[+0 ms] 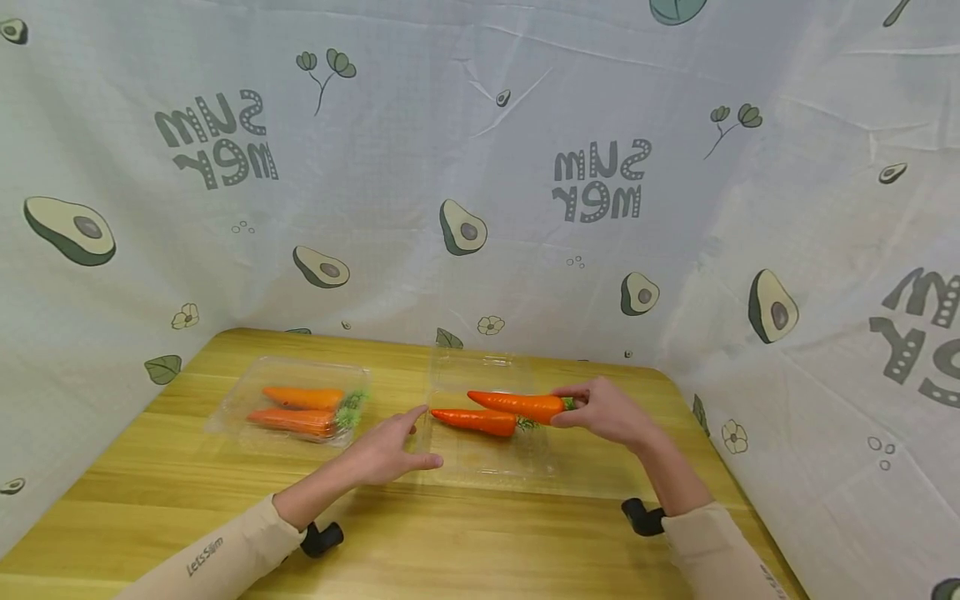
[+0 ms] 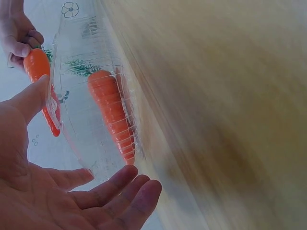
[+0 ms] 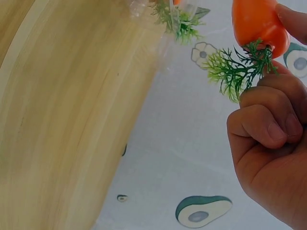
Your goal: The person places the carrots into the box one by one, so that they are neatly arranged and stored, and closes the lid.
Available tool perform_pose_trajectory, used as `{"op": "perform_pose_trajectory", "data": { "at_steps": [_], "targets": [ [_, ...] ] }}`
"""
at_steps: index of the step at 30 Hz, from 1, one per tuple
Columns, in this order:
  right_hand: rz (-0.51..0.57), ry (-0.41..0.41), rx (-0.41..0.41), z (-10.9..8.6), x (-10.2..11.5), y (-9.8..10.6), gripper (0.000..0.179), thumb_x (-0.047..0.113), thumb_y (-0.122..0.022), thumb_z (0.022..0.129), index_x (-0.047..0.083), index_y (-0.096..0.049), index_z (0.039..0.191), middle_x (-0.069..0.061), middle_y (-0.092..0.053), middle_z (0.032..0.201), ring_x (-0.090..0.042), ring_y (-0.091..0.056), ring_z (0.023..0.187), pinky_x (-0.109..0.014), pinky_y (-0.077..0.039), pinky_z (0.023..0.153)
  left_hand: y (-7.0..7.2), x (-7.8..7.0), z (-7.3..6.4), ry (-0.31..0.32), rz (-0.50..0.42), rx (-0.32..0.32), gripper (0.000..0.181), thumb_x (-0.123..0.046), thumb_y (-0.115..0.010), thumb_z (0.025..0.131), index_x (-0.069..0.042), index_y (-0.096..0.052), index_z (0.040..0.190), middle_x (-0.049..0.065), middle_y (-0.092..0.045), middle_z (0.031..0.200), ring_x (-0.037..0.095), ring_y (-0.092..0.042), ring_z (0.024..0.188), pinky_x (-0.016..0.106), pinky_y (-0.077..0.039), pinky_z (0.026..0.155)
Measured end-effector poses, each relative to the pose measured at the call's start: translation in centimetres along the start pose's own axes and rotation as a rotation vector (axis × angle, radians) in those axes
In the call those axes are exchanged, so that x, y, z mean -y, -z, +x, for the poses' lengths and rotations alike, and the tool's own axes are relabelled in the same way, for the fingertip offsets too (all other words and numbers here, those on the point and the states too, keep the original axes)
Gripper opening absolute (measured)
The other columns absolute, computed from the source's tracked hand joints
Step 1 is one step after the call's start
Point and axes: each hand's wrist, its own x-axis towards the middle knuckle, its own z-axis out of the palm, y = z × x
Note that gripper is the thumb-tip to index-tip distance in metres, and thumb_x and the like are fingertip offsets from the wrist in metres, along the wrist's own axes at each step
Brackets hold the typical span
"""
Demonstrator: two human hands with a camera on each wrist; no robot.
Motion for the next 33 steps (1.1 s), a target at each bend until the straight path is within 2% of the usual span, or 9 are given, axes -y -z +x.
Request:
{"op": "perform_pose_trajectory", "data": {
  "at_steps": [10,22,33],
  "targets": [
    [-0.030,0.046,0.033,0.7,0.9,-1.1,0.056,0.024,-0.079,0.085,-0.002,-0.064,0.132,0.003,-0.036,0.064,-0.010,-0.028,0.054,-0.024,-0.024,0.051,0.0,0.0,0.0,-0.014,0.005,-0.002,0.093,-0.055,-0.074,0.087,-0.014,-0.032,0.159,0.022,-0.043,0.154,0.045,-0.038,0.143,0.065,-0.035,0.109],
    [-0.106,0.066,0.042,1.8,1.5,-2.5,0.050,0.023,-0.081,0.083,0.005,-0.070,0.128,0.004,-0.035,0.063,-0.012,-0.031,0.056,-0.024,-0.025,0.052,0.0,0.1,0.0,-0.015,0.007,0.002,0.094,-0.056,-0.073,0.087,-0.013,-0.031,0.159,0.022,-0.043,0.155,0.045,-0.038,0.143,0.065,-0.035,0.109],
    [-0.157,0.125,0.052,2.3,2.4,-3.7,0.050,0.021,-0.082,0.082,0.002,-0.070,0.126,0.004,-0.032,0.063,-0.013,-0.030,0.059,-0.025,-0.023,0.053,0.1,-0.1,0.0,-0.015,0.003,0.005,0.093,-0.056,-0.073,0.087,-0.013,-0.031,0.159,0.021,-0.043,0.155,0.044,-0.040,0.142,0.064,-0.037,0.109]
  ]
}}
